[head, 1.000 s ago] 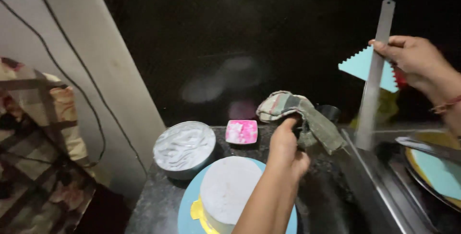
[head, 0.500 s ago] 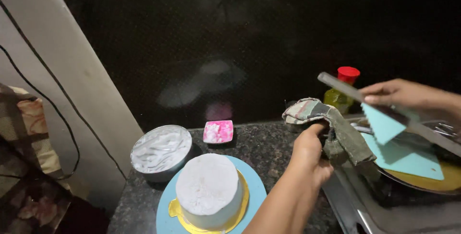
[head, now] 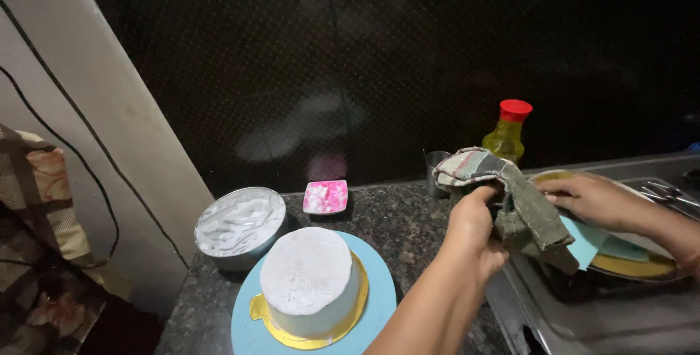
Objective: Applying and smoothing white frosting onto a cake using a palette knife and scraper.
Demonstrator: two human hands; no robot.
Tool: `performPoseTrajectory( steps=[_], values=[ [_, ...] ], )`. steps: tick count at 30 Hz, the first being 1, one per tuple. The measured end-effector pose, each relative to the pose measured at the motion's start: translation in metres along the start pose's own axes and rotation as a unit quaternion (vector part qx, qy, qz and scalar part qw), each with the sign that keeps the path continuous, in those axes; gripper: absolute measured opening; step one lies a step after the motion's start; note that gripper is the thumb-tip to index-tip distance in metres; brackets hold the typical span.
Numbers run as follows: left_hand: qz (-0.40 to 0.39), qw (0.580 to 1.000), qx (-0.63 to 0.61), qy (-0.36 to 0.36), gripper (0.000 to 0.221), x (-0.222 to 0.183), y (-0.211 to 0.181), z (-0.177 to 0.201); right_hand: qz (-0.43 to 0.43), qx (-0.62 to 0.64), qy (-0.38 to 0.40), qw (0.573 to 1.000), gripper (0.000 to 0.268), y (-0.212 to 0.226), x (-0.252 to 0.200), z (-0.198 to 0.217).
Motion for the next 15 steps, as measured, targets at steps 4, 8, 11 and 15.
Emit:
performPoseTrajectory(
  steps=[4, 8, 11, 15],
  values=[
    [-0.003, 1.000, 0.003, 0.006, 0.029, -0.006, 0.001, -0.007, -0.133, -0.154, 0.011, 0.979, 0.047, 0.040, -0.030, 0.007],
    [0.014, 0.997, 0.026, -0.066, 0.027, -0.028, -0.006, -0.021, -0.068, -0.198, -0.050, 0.976, 0.046, 0.042, -0.042, -0.004],
    [0.005, 0.999, 0.006, -0.034, 0.027, -0.012, 0.001, -0.010, 0.005, -0.281, -0.106, 0.954, 0.052, 0.042, -0.049, -0.012],
    [-0.001, 1.000, 0.007, -0.017, 0.028, -0.005, 0.005, -0.003, 0.011, -0.235, -0.143, 0.961, 0.052, 0.058, -0.063, -0.010]
  ],
)
Point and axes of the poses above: each hand's wrist, its own x-axis towards the middle knuckle, its own z-axis out of the back of the hand, y = z × x, the point moved 3 cm from there along x, towards the middle knuckle, and after that the axes turned 1 degree about -y, right-handed, at the moved point
